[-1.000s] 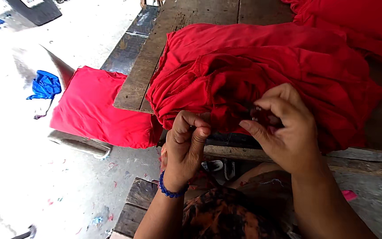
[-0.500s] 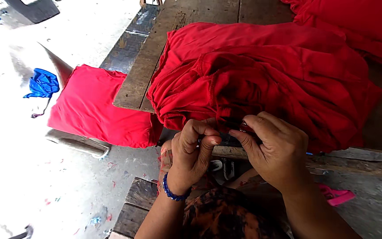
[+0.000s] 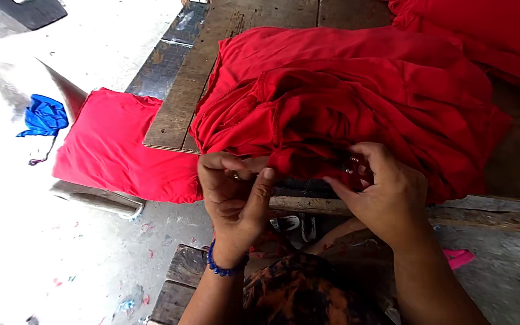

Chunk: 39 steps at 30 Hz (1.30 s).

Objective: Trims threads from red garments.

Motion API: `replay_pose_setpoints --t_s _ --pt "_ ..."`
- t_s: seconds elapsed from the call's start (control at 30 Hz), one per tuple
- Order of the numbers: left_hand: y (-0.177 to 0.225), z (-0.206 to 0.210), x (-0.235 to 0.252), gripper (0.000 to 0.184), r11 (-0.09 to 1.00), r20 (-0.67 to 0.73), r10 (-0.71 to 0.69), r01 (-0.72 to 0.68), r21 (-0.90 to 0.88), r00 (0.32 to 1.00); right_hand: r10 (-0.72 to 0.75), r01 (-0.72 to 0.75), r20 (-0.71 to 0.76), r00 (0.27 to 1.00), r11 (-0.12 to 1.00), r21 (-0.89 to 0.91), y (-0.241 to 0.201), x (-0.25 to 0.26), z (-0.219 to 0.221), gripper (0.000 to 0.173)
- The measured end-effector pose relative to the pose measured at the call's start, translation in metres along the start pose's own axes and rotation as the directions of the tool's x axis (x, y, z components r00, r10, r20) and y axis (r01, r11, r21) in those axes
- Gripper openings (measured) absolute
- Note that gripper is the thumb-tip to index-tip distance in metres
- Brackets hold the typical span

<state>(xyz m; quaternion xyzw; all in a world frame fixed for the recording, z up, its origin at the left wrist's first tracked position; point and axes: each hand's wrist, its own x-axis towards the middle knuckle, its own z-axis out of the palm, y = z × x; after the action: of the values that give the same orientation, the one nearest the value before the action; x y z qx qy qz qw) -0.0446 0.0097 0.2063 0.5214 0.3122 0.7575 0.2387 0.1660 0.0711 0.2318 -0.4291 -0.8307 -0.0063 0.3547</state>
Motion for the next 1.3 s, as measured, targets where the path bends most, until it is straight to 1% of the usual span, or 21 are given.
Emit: replay_pose_setpoints --t_s 0.07,0.1,0.2,0.3,0.4,0.47,0.53,0.6,0.67,0.7,0.77,0.83,0.9,0.97,1.0,1.07,1.13,1.17,1.2,1.23,1.3 --pt "0.001 -0.001 0.004 0.038 1.000 -0.018 0.011 -0.011 -0.007 1.000 0.045 -0.045 0.013 0.999 0.997 0.059 0.015 -0.004 -0.004 0.019" --pt "0.001 -0.001 0.006 0.040 1.000 -0.022 0.014 -0.014 -0.009 1.000 0.063 -0.067 0.029 0.998 0.987 0.145 0.023 -0.005 -0.009 0.015" --pt "0.001 -0.001 0.007 0.043 0.998 -0.031 0.028 -0.026 0.052 0.999 0.085 -0.094 0.041 0.996 0.883 0.459 0.037 0.001 -0.026 0.012" --pt "0.003 -0.002 0.015 0.040 0.981 -0.021 0.095 -0.090 0.173 0.995 0.084 -0.039 -0.065 0.994 0.858 0.512 0.046 0.016 -0.036 0.017" --pt "0.010 -0.001 0.045 0.031 0.882 0.040 0.248 -0.243 0.403 0.968 0.007 0.055 -0.220 0.976 0.961 0.272 0.049 0.039 -0.044 0.024" --pt "0.009 0.001 0.080 0.024 0.740 0.118 0.354 -0.355 0.571 0.928 -0.054 0.059 -0.283 0.958 0.998 0.009 0.049 0.058 -0.049 0.028" --pt "0.003 0.008 0.121 0.023 0.580 0.204 0.373 -0.399 0.710 0.905 -0.070 0.019 -0.304 0.950 0.986 -0.166 0.051 0.079 -0.047 0.027" --pt "-0.009 0.016 0.155 0.022 0.446 0.212 0.231 -0.297 0.844 0.950 -0.018 -0.055 -0.269 0.963 0.964 -0.260 0.053 0.099 -0.041 0.029" --pt "-0.029 0.022 0.176 0.023 0.359 0.196 -0.087 -0.153 0.921 0.977 0.084 -0.118 -0.123 0.989 0.945 -0.306 0.055 0.116 -0.030 0.032" --pt "-0.043 0.021 0.184 0.024 0.352 0.210 -0.241 -0.116 0.929 0.948 0.129 -0.134 -0.035 0.991 0.943 -0.305 0.056 0.122 -0.025 0.032" --pt "-0.066 0.015 0.193 0.025 0.370 0.232 -0.386 -0.081 0.925 0.893 0.126 -0.113 0.035 0.991 0.960 -0.255 0.058 0.126 -0.017 0.035" --pt "-0.072 0.014 0.200 0.024 0.389 0.252 -0.400 -0.085 0.917 0.881 -0.131 0.120 -0.115 0.985 0.988 -0.095 0.061 0.126 -0.014 0.033" --pt "-0.072 0.012 0.200 0.023 0.407 0.248 -0.406 -0.068 0.911 0.879 -0.420 0.440 -0.134 0.898 0.866 0.238 0.051 0.131 -0.008 0.029" --pt "-0.070 0.011 0.198 0.021 0.427 0.239 -0.401 -0.050 0.903 0.884 -0.537 0.450 0.044 0.842 0.746 0.491 0.040 0.137 0.007 0.029" --pt "-0.068 0.010 0.196 0.021 0.449 0.241 -0.388 -0.046 0.892 0.890 -0.528 0.387 0.149 0.836 0.761 0.521 0.039 0.139 0.016 0.028" --pt "-0.061 0.008 0.185 0.025 0.522 0.250 -0.262 -0.081 0.849 0.932 -0.480 0.296 0.249 0.842 0.795 0.530 0.041 0.143 0.026 0.026" --pt "-0.048 0.003 0.161 0.027 0.606 0.293 0.070 -0.273 0.747 0.954 -0.462 0.263 0.250 0.851 0.787 0.559 0.041 0.145 0.026 0.025" --pt "-0.036 0.001 0.144 0.028 0.625 0.345 0.225 -0.407 0.666 0.911 -0.460 0.255 0.236 0.856 0.773 0.580 0.041 0.144 0.025 0.024" --pt "-0.022 -0.002 0.123 0.030 0.628 0.413 0.304 -0.506 0.591 0.859 -0.458 0.252 0.221 0.861 0.762 0.597 0.042 0.142 0.024 0.024" --pt "-0.011 -0.006 0.100 0.032 0.637 0.486 0.309 -0.557 0.533 0.818 -0.455 0.247 0.212 0.865 0.753 0.610 0.042 0.141 0.023 0.024" --pt "-0.004 -0.013 0.055 0.030 0.643 0.593 0.191 -0.556 0.527 0.782 -0.460 0.241 0.200 0.865 0.731 0.639 0.044 0.137 0.023 0.023"
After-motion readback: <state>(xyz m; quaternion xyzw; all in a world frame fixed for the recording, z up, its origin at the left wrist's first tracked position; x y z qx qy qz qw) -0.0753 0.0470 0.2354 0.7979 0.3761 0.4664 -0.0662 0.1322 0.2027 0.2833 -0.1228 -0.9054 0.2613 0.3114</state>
